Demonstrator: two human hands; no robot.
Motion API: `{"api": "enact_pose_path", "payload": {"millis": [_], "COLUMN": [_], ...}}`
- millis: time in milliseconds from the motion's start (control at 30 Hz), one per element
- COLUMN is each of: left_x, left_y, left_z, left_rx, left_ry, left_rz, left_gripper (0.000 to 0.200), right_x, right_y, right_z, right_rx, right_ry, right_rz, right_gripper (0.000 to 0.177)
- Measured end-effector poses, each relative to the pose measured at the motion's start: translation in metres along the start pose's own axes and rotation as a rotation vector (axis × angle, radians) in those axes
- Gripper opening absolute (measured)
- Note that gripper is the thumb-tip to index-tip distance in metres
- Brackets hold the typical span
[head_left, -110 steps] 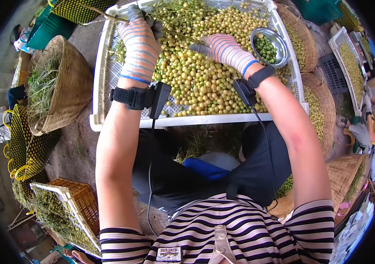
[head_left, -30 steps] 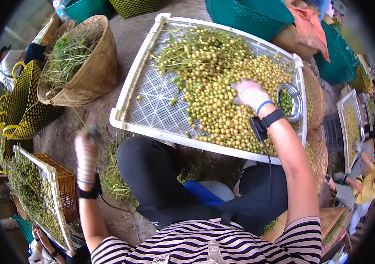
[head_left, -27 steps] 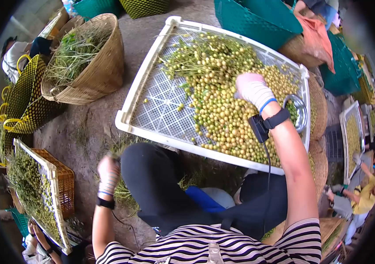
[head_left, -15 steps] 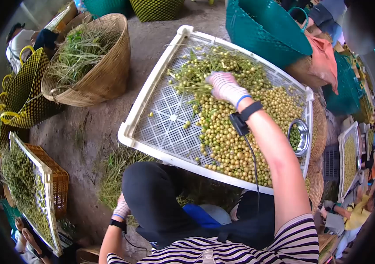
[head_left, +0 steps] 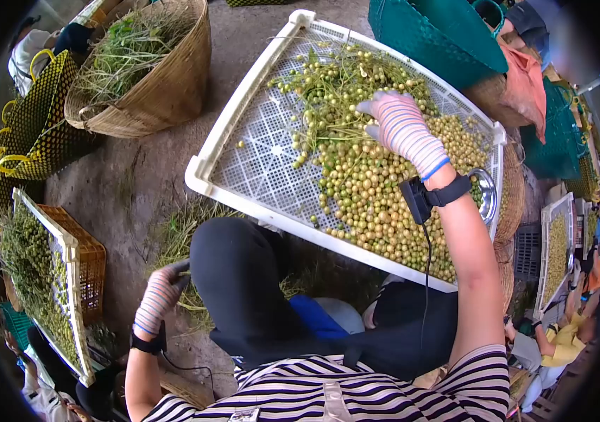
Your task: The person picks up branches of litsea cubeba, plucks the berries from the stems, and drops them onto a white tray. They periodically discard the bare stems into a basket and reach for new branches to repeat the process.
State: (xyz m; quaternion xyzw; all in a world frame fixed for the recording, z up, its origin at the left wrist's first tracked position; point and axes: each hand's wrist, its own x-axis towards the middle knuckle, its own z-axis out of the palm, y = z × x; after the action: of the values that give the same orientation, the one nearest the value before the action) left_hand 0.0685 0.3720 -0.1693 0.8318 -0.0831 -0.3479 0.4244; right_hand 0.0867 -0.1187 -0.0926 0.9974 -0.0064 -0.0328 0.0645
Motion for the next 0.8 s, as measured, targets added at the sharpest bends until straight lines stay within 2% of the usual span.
{"api": "enact_pose_path", "payload": {"millis": [33,100,167,233,300,367,400,433,533,567,633,667,700,767,800], "left_x": [-0.006,-0.007,-0.008,-0.001,0.006,0.021,0.027,0.033,0.058,0.069,0.092,0.095,0.098,0.131,0.157], "left_y": [0.014,0.026,0.049,0.064,0.097,0.125,0.145,0.166,0.224,0.241,0.270,0.285,0.298,0.307,0.302], "left_z": [-0.006,-0.017,-0.027,-0.040,-0.051,-0.061,-0.064,-0.064,-0.042,-0.033,-0.010,0.005,0.019,0.045,0.057], "left_rx": [0.093,0.158,0.123,0.162,0.257,0.294,0.336,0.377,0.440,0.462,0.511,0.458,0.405,0.400,0.375], "left_ry": [0.032,0.090,0.183,0.283,0.392,0.451,0.434,0.412,0.313,0.277,0.144,0.111,0.077,0.039,0.022], "left_rz": [-0.074,-0.079,-0.111,0.114,0.224,0.472,0.511,0.551,0.787,0.867,0.848,0.827,0.802,0.814,0.897], "left_gripper": [0.031,0.028,0.025,0.024,0.024,0.022,0.023,0.024,0.027,0.028,0.029,0.035,0.042,0.041,0.035], "right_x": [0.000,0.005,0.012,0.024,0.038,0.032,0.037,0.042,0.029,0.024,0.016,0.016,0.013,0.006,0.007], "right_y": [-0.010,-0.040,-0.067,-0.075,-0.075,-0.059,-0.053,-0.043,-0.036,-0.035,-0.034,-0.032,-0.032,-0.035,-0.037], "right_z": [0.001,0.002,0.026,0.061,0.071,0.049,0.041,0.041,-0.009,-0.020,-0.031,-0.032,-0.032,-0.029,-0.023], "right_rx": [0.005,-0.064,-0.106,-0.230,-0.117,0.222,0.485,0.603,1.226,1.214,1.256,1.127,1.124,1.377,1.341], "right_ry": [-0.004,0.154,0.194,0.141,0.028,0.144,0.175,0.267,0.186,0.196,0.255,0.234,0.237,0.241,0.276], "right_rz": [-0.004,-0.257,-0.381,-0.464,-0.279,-0.393,-0.317,-0.308,-0.129,-0.122,-0.133,-0.036,-0.029,-0.152,-0.167], "right_gripper": [0.040,0.026,0.020,0.019,0.018,0.018,0.020,0.025,0.036,0.036,0.033,0.026,0.026,0.020,0.018]}}
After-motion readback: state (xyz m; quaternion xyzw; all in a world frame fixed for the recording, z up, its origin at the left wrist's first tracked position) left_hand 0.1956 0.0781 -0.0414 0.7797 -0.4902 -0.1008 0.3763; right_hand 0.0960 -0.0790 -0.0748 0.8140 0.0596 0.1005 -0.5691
